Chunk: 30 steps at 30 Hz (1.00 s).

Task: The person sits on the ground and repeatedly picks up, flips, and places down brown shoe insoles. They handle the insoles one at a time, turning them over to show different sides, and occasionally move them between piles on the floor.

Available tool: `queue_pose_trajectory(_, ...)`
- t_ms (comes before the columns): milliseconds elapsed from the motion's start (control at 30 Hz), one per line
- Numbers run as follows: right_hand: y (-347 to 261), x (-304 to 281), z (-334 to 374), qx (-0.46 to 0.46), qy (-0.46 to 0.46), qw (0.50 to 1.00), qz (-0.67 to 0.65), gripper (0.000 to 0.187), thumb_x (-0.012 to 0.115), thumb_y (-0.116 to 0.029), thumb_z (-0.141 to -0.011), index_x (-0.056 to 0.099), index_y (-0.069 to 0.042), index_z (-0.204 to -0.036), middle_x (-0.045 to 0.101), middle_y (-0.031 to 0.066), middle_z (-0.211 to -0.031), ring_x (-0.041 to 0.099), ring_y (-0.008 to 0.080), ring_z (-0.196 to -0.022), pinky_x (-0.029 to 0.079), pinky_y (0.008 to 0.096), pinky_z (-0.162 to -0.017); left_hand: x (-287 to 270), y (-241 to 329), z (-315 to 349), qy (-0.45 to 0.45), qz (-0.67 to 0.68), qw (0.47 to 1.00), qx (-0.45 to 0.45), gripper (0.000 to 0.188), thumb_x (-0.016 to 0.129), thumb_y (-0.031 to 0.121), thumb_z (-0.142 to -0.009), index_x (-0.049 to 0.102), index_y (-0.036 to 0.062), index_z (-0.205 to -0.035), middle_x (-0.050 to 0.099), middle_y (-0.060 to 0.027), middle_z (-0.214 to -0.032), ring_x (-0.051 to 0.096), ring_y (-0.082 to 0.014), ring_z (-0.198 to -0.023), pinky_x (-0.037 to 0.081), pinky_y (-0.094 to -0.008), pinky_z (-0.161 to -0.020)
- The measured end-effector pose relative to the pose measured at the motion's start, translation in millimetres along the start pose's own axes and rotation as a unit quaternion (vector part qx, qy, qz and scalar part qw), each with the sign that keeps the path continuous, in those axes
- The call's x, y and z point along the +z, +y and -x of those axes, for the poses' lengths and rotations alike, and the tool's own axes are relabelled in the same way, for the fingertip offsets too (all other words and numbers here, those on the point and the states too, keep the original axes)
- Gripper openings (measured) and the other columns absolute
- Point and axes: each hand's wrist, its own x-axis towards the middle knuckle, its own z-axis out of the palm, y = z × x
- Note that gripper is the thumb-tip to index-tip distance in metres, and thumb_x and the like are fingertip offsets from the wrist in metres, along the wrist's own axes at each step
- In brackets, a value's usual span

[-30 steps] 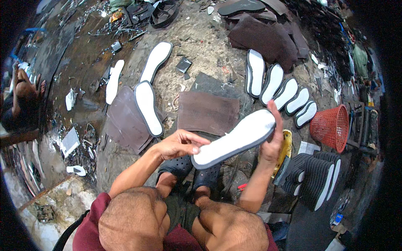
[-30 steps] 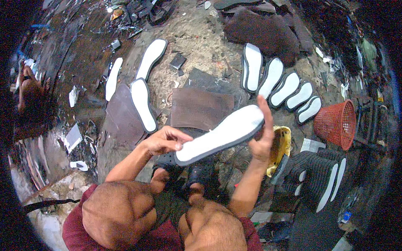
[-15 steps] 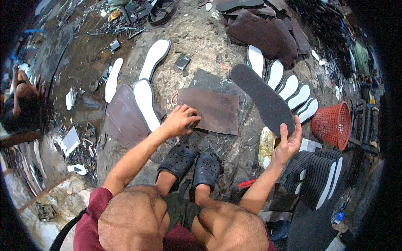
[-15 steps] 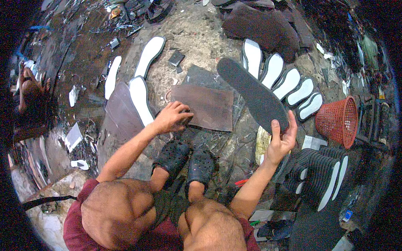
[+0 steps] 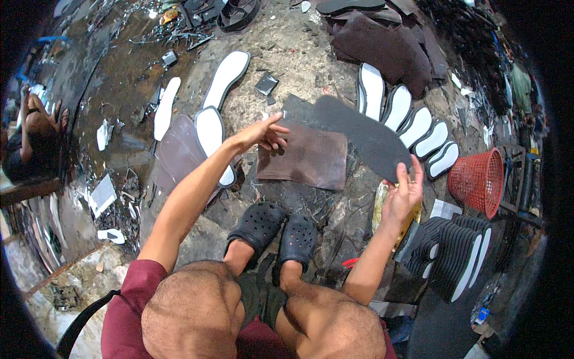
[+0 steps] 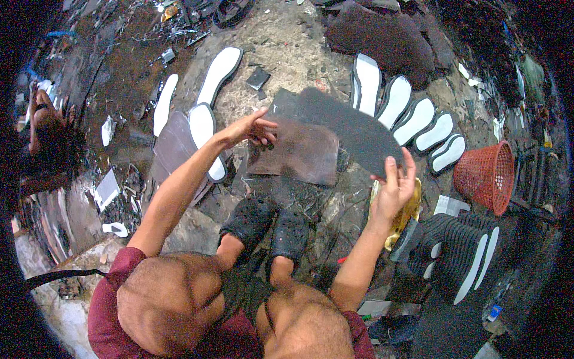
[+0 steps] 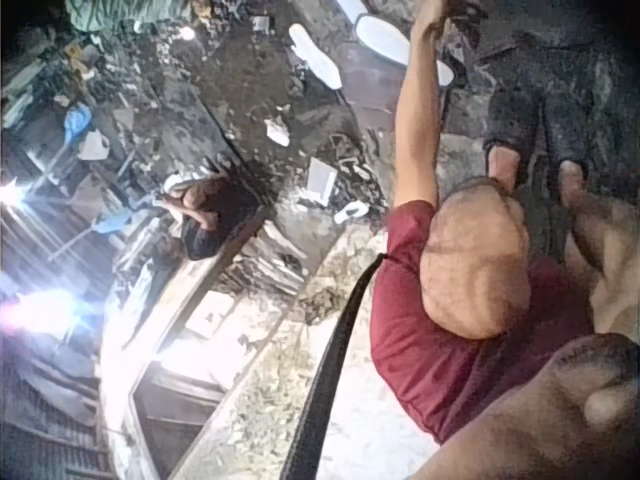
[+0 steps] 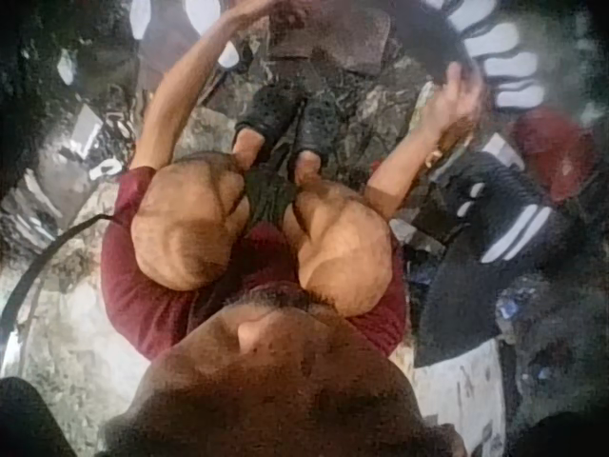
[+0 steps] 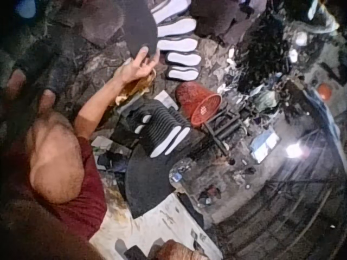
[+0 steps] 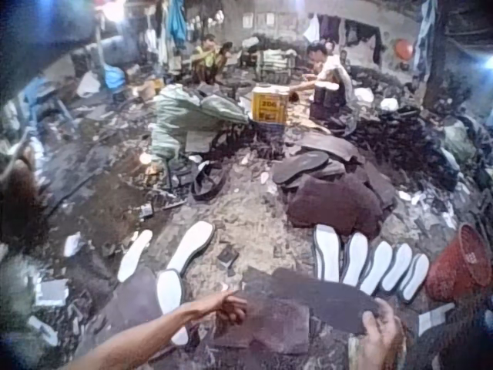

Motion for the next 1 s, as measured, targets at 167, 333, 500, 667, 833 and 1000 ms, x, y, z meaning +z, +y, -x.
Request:
queue_pose_trajectory(167, 58, 12, 12, 0.154, -0.106, 0.982, 0.020, 0.042, 0.070, -0.010, -0.091, 0.059, -0.008, -0.131, 0.071, 0.0048, -0.101, 0.066, 0.0097, -0.078, 0.054, 0.0254, -0.051, 38, -47, 58, 0.182, 0.101, 0.970, 0.123, 0.041, 0.061, 0.029, -0.100, 0.065, -0.0042, -0.122, 0.067, -0.0051, -0.086, 0.060, -0.0116, -0.076, 0.049, -0.0247, -0.073)
queue_pose_trajectory(333, 101, 21, 29, 0.181, -0.148, 0.969, 0.083, 0.048, 0.071, -0.006, -0.089, 0.058, -0.005, -0.135, 0.067, 0.0112, -0.120, 0.067, 0.0139, -0.090, 0.056, 0.0256, -0.055, 61, -78, 89, 0.319, 0.070, 0.940, 0.097, 0.036, 0.070, 0.018, -0.093, 0.066, -0.0074, -0.118, 0.068, -0.0041, -0.083, 0.062, -0.0089, -0.075, 0.050, -0.0244, -0.067)
queue_pose_trajectory(500, 112, 20, 36, 0.171, -0.144, 0.963, 0.150, 0.051, 0.072, -0.004, -0.087, 0.056, -0.001, -0.136, 0.065, 0.0126, -0.123, 0.067, 0.0155, -0.091, 0.057, 0.0251, -0.057, 67, -99, 86, 0.412, -0.204, 0.869, 0.185, 0.032, 0.072, 0.018, -0.089, 0.071, -0.0041, -0.113, 0.070, -0.0110, -0.087, 0.064, -0.0144, -0.075, 0.051, -0.0292, -0.069)
queue_pose_trajectory(667, 125, 16, 39, 0.156, -0.141, 0.966, 0.147, 0.051, 0.071, -0.004, -0.087, 0.056, -0.001, -0.136, 0.065, 0.0137, -0.124, 0.068, 0.0161, -0.092, 0.057, 0.0245, -0.056, 68, -109, 77, 0.431, -0.234, 0.843, 0.221, 0.031, 0.073, 0.021, -0.088, 0.073, -0.0011, -0.110, 0.069, -0.0135, -0.087, 0.065, -0.0208, -0.075, 0.051, -0.0322, -0.070)
queue_pose_trajectory(833, 126, 13, 37, 0.175, -0.141, 0.965, 0.135, 0.051, 0.071, -0.004, -0.087, 0.057, -0.003, -0.136, 0.065, 0.0133, -0.123, 0.067, 0.0161, -0.091, 0.057, 0.0251, -0.055, 63, -111, 78, 0.410, -0.239, 0.856, 0.206, 0.032, 0.073, 0.023, -0.087, 0.073, -0.0015, -0.107, 0.069, -0.0126, -0.089, 0.066, -0.0209, -0.075, 0.051, -0.0325, -0.069)
queue_pose_trajectory(1000, 126, 13, 35, 0.183, -0.138, 0.965, 0.124, 0.050, 0.070, -0.003, -0.088, 0.057, -0.003, -0.135, 0.066, 0.0111, -0.121, 0.067, 0.0152, -0.090, 0.057, 0.0254, -0.055, 64, -112, 77, 0.412, -0.236, 0.856, 0.203, 0.031, 0.074, 0.023, -0.088, 0.074, -0.0012, -0.107, 0.070, -0.0129, -0.090, 0.066, -0.0197, -0.077, 0.051, -0.0316, -0.070)
